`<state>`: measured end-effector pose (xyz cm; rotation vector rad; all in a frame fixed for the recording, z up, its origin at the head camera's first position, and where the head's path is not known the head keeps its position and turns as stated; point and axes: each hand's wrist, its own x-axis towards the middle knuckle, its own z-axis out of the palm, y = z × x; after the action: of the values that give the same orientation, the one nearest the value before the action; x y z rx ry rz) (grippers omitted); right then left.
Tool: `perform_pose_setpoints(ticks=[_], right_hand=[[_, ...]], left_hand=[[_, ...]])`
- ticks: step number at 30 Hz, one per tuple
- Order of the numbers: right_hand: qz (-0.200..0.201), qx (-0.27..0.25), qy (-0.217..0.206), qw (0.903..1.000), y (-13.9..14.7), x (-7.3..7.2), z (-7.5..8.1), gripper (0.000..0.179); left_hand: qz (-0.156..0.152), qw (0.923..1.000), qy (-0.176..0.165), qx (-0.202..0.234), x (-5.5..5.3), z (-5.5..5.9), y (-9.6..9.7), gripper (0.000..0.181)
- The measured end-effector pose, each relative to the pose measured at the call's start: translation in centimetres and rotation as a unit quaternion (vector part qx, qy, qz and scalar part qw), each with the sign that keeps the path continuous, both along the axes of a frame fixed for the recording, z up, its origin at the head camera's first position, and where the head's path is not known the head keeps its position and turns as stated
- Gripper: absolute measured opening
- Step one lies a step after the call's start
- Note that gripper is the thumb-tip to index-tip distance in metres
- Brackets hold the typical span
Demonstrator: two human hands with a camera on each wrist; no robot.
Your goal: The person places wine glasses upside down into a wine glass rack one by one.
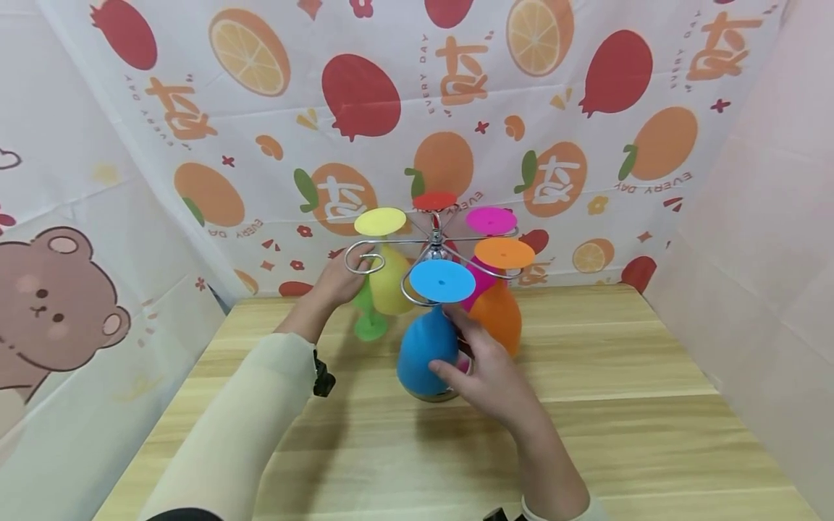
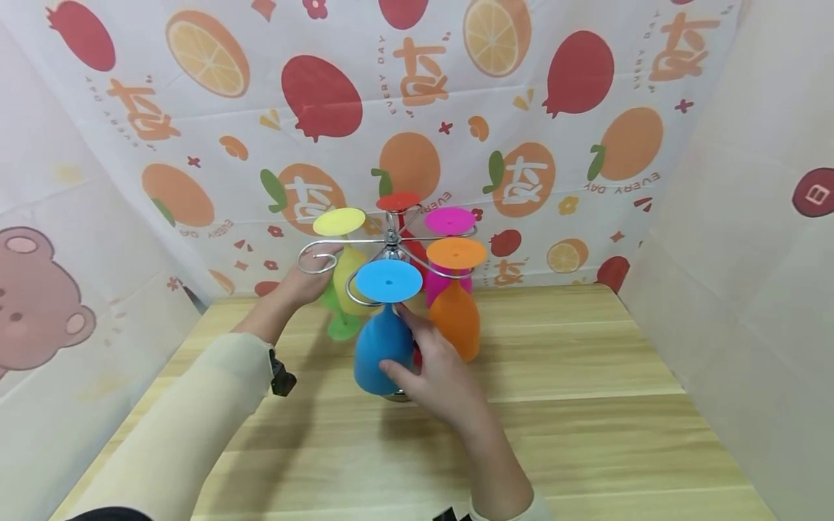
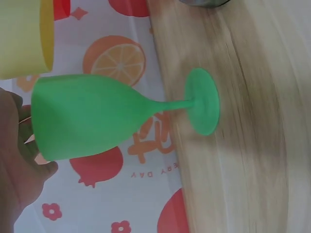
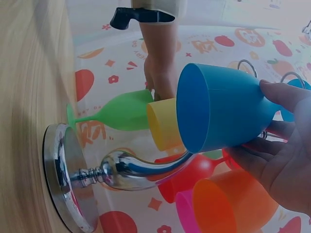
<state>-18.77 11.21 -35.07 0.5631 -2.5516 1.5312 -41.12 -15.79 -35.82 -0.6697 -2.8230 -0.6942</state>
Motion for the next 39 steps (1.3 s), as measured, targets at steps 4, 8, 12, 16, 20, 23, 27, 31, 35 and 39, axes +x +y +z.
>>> perform_pose_setpoints(ticks=[4,8,12,16,20,23,27,31,35,39], right_hand=[[0.005,0.002,0.000,1.0000,-0.3,0.1,0.0,0.081],[0.006,0.001,-0.001,1.0000,-0.4,0.2,0.1,0.080],[0.008,0.001,-0.001,1.0000,-0.4,0.3,0.3,0.078],[0.004,0.006,0.000,1.0000,-0.4,0.3,0.5,0.077],[0.003,0.011,0.001,0.9999,-0.3,0.2,0.5,0.077],[0.002,0.012,-0.001,0.9999,-0.3,0.2,0.5,0.076],[0.001,0.014,-0.006,0.9999,-0.3,0.3,0.5,0.077],[0.004,0.013,-0.008,0.9999,-0.4,0.4,0.4,0.078],[0.004,0.012,-0.011,0.9999,-0.4,0.5,0.4,0.078],[0.004,0.009,-0.017,0.9998,-0.4,0.5,0.3,0.078]], left_hand=[[0.001,0.9999,-0.012,0.003,-0.4,-0.7,-0.5,0.042],[0.010,0.9998,-0.015,-0.006,-0.5,-1.0,-1.0,0.042],[0.021,0.9995,-0.006,-0.025,-0.4,-0.9,-1.2,0.040],[0.020,0.9984,0.000,-0.053,-0.1,-0.7,-1.8,0.048],[0.020,0.9958,0.004,-0.089,0.4,-0.7,-2.6,0.059],[0.028,0.9925,0.005,-0.119,0.9,-0.8,-2.9,0.066],[0.034,0.9870,0.013,-0.156,1.4,-1.0,-3.0,0.069],[0.042,0.9782,0.031,-0.201,1.8,-1.3,-2.9,0.063],[0.042,0.9682,0.047,-0.242,2.0,-1.4,-2.7,0.062],[0.039,0.9653,0.054,-0.252,2.2,-1.5,-2.6,0.066]])
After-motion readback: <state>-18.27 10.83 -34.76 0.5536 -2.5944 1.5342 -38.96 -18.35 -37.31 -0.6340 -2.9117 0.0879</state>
